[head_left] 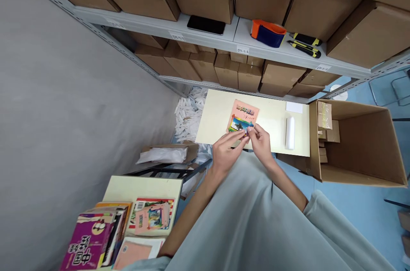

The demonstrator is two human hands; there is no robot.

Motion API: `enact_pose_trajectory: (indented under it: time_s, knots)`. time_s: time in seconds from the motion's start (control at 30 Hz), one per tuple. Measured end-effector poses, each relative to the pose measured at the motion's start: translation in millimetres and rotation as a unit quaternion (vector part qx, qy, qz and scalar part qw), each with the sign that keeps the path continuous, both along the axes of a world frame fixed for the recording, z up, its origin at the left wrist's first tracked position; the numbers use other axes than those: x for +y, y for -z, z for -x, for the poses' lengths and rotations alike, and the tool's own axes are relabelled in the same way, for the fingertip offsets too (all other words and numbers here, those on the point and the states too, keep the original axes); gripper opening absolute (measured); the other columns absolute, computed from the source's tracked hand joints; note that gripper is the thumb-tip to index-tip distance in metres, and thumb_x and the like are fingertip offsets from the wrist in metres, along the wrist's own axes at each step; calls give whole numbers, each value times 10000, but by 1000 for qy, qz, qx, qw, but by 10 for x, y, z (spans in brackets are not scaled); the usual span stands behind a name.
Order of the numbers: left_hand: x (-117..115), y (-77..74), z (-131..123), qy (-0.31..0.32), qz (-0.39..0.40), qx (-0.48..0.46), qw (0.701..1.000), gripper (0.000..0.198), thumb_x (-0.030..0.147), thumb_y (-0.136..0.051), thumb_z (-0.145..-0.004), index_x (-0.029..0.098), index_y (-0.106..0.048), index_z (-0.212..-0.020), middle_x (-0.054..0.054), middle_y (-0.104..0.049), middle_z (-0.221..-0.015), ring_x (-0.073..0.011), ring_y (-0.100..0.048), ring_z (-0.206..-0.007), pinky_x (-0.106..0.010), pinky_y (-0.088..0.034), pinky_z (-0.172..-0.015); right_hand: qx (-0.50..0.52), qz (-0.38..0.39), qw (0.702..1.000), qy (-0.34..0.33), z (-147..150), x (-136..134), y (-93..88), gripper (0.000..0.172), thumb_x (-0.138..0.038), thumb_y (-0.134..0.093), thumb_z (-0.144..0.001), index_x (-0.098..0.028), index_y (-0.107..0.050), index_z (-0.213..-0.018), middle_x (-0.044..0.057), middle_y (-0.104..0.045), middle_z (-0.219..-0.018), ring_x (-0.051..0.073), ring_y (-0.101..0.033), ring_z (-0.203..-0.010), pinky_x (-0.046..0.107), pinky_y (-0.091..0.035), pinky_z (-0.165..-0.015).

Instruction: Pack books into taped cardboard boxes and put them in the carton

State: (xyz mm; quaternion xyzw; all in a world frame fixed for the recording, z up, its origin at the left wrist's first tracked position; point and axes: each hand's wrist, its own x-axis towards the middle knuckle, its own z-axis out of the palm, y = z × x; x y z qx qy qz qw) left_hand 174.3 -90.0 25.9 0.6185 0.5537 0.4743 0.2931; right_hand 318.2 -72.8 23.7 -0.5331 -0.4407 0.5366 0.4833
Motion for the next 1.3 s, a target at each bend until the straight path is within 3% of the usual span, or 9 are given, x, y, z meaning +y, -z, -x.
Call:
enact_pose_trajectory:
  time_s: [0.17,0.27,0.4,0.57,0.73,0.83,0.97,1.13,1.3]
  knots:
    - [219,3,346,-81,85,-53,992,384,538,-852,-933,230,-877,-1161,-107,-848,-1164,-207,-778,-876,-352,-655,-804,38,18,999,-34,-184,97,-89,520,-759,-722,-970,-268,-792,-1127,50,-797,-992,248,-754,-928,361,-644,-844]
    - [312,77,501,-19,192,-153,969,591,663,-906,-826,189,-875,-1177,-131,-855,-1155,-221,-770,-879,-347,-650,-792,64,35,996,-48,-219,111,-146,538,-762,-746,-952,-268,-810,-1153,64,-825,-1080,277,-780,-1042,394,-661,-930]
    - [325,143,515,16,248,-227,942,616,676,-936,-788,167,-884,-1131,-132,-864,-1122,-245,-773,-946,-380,-653,-885,73,41,995,-54,-242,136,-122,546,-763,-783,-926,-262,-829,-1138,57,-838,-1077,275,-791,-1029,409,-667,-969]
    - [352,126,511,14,204,-183,962,480,604,-889,-855,189,-871,-1097,-109,-851,-1107,-221,-767,-906,-347,-640,-826,27,23,998,-55,-319,174,-44,524,-752,-797,-924,-258,-860,-1090,42,-858,-1028,271,-800,-1006,431,-661,-1002]
    - [425,9,600,33,75,-97,992,195,432,-790,-954,254,-866,-980,-93,-858,-1118,-274,-786,-1155,-467,-611,-1095,-5,-57,996,-65,-373,193,-73,359,-663,-845,-934,-348,-905,-1096,46,-803,-1446,332,-675,-1474,552,-487,-1308]
    - [441,-38,628,36,34,-78,996,154,367,-738,-991,272,-842,-927,-78,-863,-1135,-276,-785,-1200,-522,-577,-1176,-22,-92,992,-79,-371,201,-100,282,-634,-777,-1001,-390,-914,-1042,18,-790,-1471,321,-635,-1522,587,-447,-1338]
    - [428,7,644,25,47,-91,994,135,379,-758,-984,256,-809,-970,-76,-853,-1098,-273,-787,-1208,-502,-586,-1169,-41,-79,994,-69,-348,203,-46,298,-578,-784,-1000,-355,-898,-1162,54,-846,-1330,308,-741,-1338,527,-563,-1206]
    - [425,117,692,33,142,-138,980,357,535,-839,-927,227,-755,-1086,-79,-814,-1080,-225,-796,-997,-379,-655,-957,-3,9,1000,-16,-286,238,119,789,-579,-821,-955,-271,-591,-1645,-24,-807,-854,190,-720,-796,328,-604,-785]
    - [473,265,781,66,188,-173,965,483,500,-816,-957,214,-711,-1333,-57,-809,-1036,-196,-773,-955,-323,-636,-912,10,52,998,-19,-134,301,231,894,-573,-785,-975,-190,-458,-1713,-49,-752,-813,157,-664,-748,276,-551,-732]
